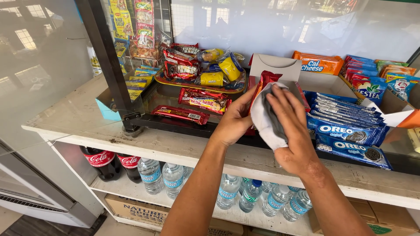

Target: Cleaning individual snack packages with a cloth and organizing them on a grocery shelf.

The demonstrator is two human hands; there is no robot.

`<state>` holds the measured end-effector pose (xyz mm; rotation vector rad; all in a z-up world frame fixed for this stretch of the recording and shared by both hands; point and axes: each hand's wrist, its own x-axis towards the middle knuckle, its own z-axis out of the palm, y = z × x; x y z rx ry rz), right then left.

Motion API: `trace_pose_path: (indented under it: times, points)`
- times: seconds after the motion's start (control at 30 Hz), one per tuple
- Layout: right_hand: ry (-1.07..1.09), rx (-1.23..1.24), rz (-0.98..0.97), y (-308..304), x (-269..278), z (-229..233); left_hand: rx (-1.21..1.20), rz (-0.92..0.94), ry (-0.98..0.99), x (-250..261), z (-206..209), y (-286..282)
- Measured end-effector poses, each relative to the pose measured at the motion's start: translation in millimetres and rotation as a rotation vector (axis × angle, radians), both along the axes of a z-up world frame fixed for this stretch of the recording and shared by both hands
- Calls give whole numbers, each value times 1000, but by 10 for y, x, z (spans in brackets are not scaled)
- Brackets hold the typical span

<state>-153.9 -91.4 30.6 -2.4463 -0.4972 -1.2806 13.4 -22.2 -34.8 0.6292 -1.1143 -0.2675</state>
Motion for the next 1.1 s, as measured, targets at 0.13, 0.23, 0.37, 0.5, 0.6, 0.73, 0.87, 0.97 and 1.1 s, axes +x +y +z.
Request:
trace_pose_path:
  times: [0.13,0.23,0.37,0.5,0.6,0.73,0.87,0.97,1.1]
  points:
    - [44,-49,-23,-66,18,-111,32,12,3,16,-7,-13]
    - [70,-61,-34,-88,0,-185,32,11,8,45,-32,-15]
    - [124,-55,-45,-156,-3,-299,19,-5,9,-36,93,54]
    - [126,-49,-80,-128,-30,-369,26,-35,7,-49,116,29]
    - [89,-126,-250,-71,-59,-451,-33,-32,76,-115,177,0]
    - [139,-262,-452,-8,-57,-626,-29,74,174,-164,227,47]
    - [151,132,-343,-82,-141,-605,94,234,129,-199,225,68]
    - [-115,370,-214,14,-98,-278,152,258,76,-192,222,81]
    - [-255,304,-132,-36,-95,-114,175,259,52,-225,226,128]
